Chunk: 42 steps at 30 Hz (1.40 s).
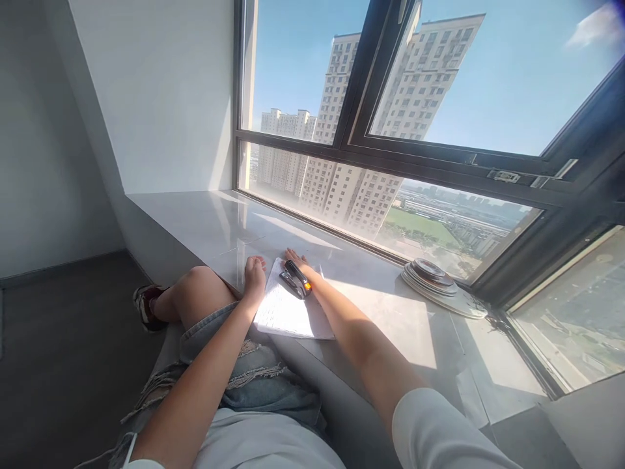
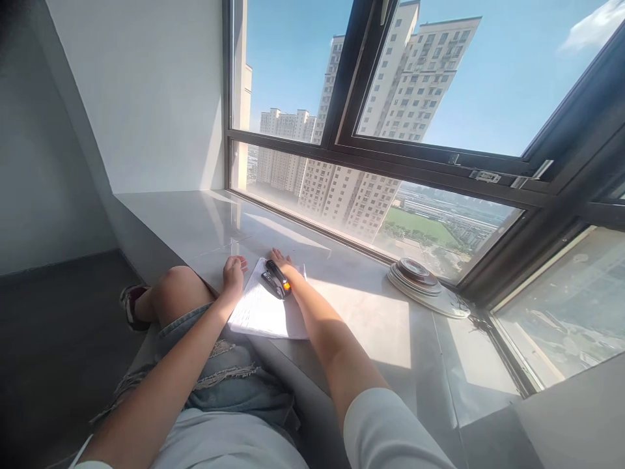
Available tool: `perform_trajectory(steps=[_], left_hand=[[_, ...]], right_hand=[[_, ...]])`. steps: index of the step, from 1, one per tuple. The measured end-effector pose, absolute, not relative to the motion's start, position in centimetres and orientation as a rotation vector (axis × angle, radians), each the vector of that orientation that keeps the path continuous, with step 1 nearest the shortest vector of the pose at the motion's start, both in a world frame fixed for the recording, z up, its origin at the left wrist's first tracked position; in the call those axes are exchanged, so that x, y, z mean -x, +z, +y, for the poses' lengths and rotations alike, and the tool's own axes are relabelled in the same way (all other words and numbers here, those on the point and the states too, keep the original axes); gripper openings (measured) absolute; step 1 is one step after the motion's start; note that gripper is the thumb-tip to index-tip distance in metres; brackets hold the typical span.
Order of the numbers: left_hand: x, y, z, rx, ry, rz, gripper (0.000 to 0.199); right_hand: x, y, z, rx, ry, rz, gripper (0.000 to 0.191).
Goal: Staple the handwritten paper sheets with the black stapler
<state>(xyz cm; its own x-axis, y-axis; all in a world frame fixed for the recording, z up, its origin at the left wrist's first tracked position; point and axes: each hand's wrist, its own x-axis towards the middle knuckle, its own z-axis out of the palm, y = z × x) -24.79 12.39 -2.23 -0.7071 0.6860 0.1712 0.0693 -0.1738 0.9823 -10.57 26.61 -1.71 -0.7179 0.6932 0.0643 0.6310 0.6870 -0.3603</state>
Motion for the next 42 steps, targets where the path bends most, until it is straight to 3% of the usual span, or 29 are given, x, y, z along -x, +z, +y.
perform_trajectory(steps=[9,18,21,26,36,40,42], left_hand=[[24.3,-2.0,12.1,-1.059,1.780,1.771,0.023],[23.0,-0.6,10.7,-1.409,1.472,1.837,0.022],[21.9,-0.4,10.1,-1.706,1.241,1.851,0.015],[20.8,-0.3,8.9,-2.277,0.781,1.947,0.028],[20.3,0.3,8.4,-2.370,0.656,1.900,0.036],[20.1,0.1,8.5,-2.397,0.679,1.906,0.033],[20.0,0.2,8.4,-2.405,0.662,1.935,0.031]], right_hand=[[4.5,-0.8,24.5,1.065,0.375,-2.768,0.090],[-2.0,0.1,23.3,1.036,0.382,-2.766,0.070],[-2.8,0.2,23.5,0.982,0.386,-2.781,0.069],[-3.1,0.7,23.3,0.799,0.413,-2.798,0.062],[-3.9,2.1,20.7,1.143,0.206,-2.270,0.039],[-5.3,2.1,16.2,1.088,0.500,-2.123,0.049],[-5.9,1.8,13.7,1.049,0.619,-2.160,0.044]])
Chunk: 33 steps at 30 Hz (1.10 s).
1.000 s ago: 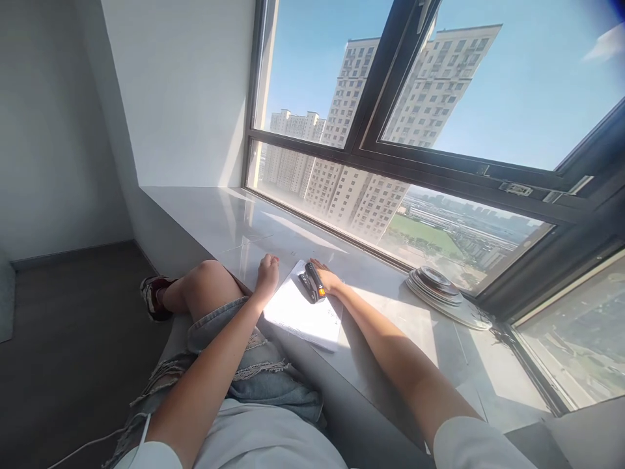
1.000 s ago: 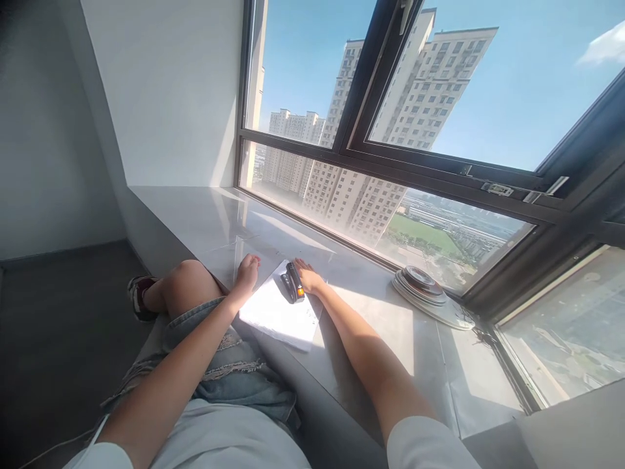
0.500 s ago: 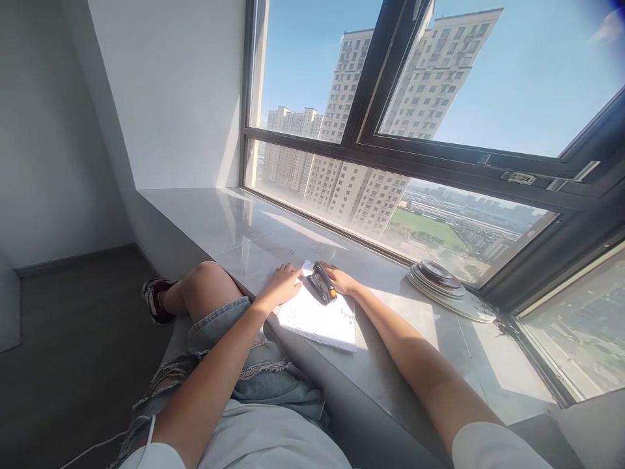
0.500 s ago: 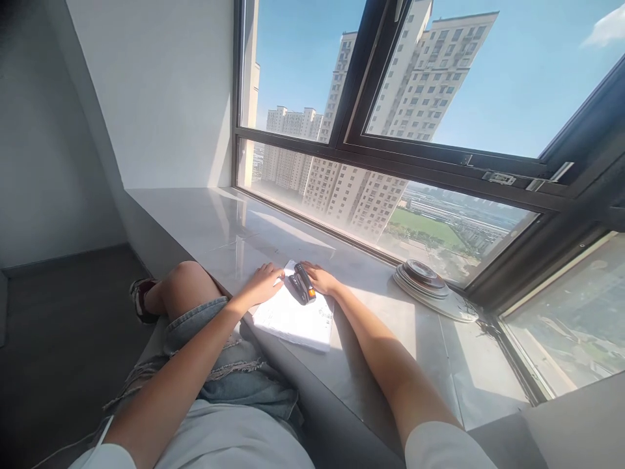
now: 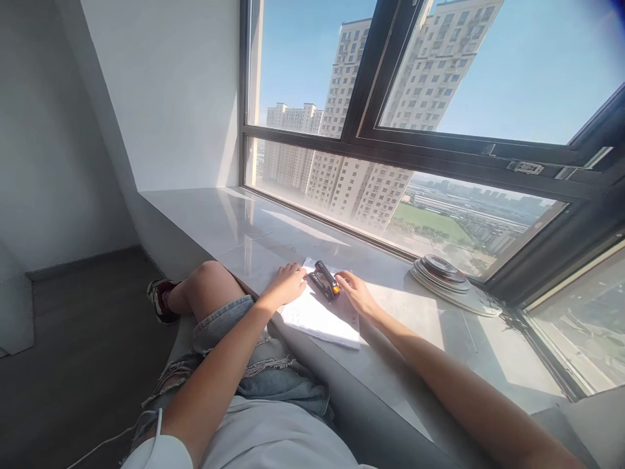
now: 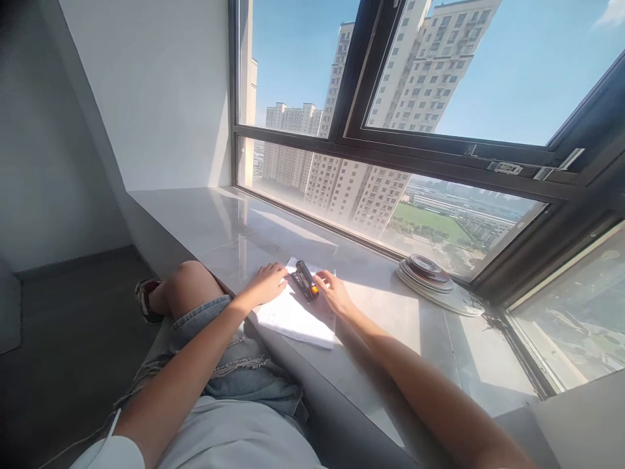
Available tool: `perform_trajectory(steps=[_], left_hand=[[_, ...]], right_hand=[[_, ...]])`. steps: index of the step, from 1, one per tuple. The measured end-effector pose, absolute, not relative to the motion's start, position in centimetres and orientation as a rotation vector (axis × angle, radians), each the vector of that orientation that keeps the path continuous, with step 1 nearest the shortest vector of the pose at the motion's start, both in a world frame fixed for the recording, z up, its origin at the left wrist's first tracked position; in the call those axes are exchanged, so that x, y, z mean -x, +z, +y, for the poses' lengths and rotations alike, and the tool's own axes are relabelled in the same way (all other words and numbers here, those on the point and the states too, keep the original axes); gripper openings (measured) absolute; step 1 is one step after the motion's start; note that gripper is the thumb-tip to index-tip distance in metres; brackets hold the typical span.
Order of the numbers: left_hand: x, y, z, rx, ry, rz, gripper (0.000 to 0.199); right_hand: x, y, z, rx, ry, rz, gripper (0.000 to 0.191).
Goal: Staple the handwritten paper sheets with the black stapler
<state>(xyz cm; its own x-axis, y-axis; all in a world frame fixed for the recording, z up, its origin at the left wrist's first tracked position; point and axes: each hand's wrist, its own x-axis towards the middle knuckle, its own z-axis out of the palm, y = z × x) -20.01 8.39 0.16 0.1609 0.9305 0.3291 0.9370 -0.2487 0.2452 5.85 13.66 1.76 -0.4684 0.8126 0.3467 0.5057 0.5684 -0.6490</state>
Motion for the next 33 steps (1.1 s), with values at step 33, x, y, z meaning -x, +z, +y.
perform_trajectory(steps=[33], left_hand=[[17.4,-0.7,8.0,2.461,-1.220,-1.949,0.036]], right_hand=[[-6.0,-0.7,14.5,0.976,1.207,-1.460,0.032]])
